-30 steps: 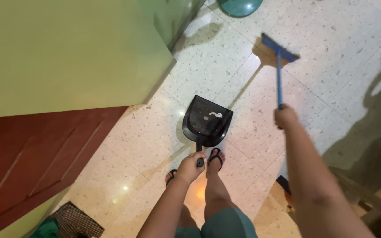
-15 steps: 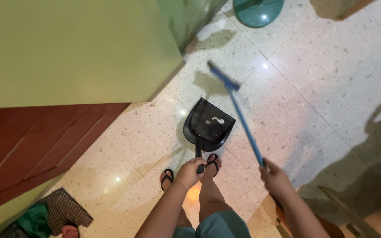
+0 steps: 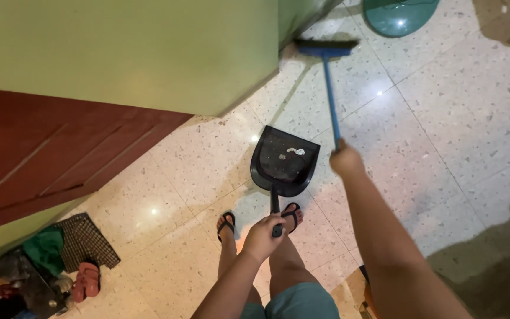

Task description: The person sweeps debris from a tiled floor into a dustpan using a broom, moving across the room near a dining table and a staircase to collect dust.

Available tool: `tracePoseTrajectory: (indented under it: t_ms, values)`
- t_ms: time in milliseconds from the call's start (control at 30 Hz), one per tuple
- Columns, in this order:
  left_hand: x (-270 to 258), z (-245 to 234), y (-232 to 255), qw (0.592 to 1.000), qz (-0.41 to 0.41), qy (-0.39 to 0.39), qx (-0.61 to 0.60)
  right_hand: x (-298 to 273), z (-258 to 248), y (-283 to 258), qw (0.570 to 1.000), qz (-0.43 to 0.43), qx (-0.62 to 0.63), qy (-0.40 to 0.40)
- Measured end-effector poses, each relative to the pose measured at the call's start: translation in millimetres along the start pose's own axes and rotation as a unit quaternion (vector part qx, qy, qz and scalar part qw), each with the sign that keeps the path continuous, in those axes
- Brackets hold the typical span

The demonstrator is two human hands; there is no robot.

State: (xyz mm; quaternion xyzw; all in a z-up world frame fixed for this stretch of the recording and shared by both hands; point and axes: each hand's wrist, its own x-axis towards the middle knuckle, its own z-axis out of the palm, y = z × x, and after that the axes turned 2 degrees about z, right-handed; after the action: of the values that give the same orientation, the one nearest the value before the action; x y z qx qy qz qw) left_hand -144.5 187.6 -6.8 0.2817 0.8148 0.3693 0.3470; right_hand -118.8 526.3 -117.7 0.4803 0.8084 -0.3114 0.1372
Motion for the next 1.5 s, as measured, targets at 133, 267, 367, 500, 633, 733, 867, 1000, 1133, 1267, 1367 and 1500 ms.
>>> tracePoseTrajectory:
  t_ms: [133,267,367,500,633,733,867,1000,1133,1267,1367,1500]
  values:
    - [1,3,-12,1.0,-0.007,-0.001,0.006,-81,-7,5,0.989,0.071,-0.067,-0.108]
    - [1,1,-22,1.0,-0.013,-0.015,0.01,-154,-92,-1,0.969,0.175,-0.013,-0.174]
    - [3,1,-27,1.0,-0.007,-0.016,0.011,-164,-138,-10,0.946,0.253,0.092,-0.179]
    - [2,6,-27,0.999,-0.029,-0.033,0.023,-126,-126,-12,0.972,0.189,0.037,-0.136]
    - [0,3,-30,0.998,-0.027,-0.042,0.024,-33,-81,-34,0.995,0.002,-0.089,-0.049]
    - [-2,2,-32,0.999,-0.03,-0.04,0.022,-3,-57,-40,0.99,0.041,-0.106,-0.078]
    - [-7,5,-35,0.998,-0.038,-0.036,0.023,-28,-28,-12,0.984,0.076,-0.119,-0.107]
    - [3,12,-38,0.999,-0.02,-0.041,0.025,-123,-28,17,0.982,0.094,-0.096,-0.13]
    - [7,21,-28,0.998,-0.024,-0.053,0.024,-180,-91,24,0.953,0.231,0.0,-0.197]
    - [11,23,-18,0.998,-0.023,-0.063,0.017,-166,-114,26,0.975,0.187,0.001,-0.12]
    - [13,25,-18,0.997,-0.038,-0.061,0.017,-105,-110,24,0.991,0.113,-0.061,-0.045]
    - [6,31,-26,0.999,-0.017,-0.047,0.022,5,-118,8,0.994,0.065,-0.093,0.006]
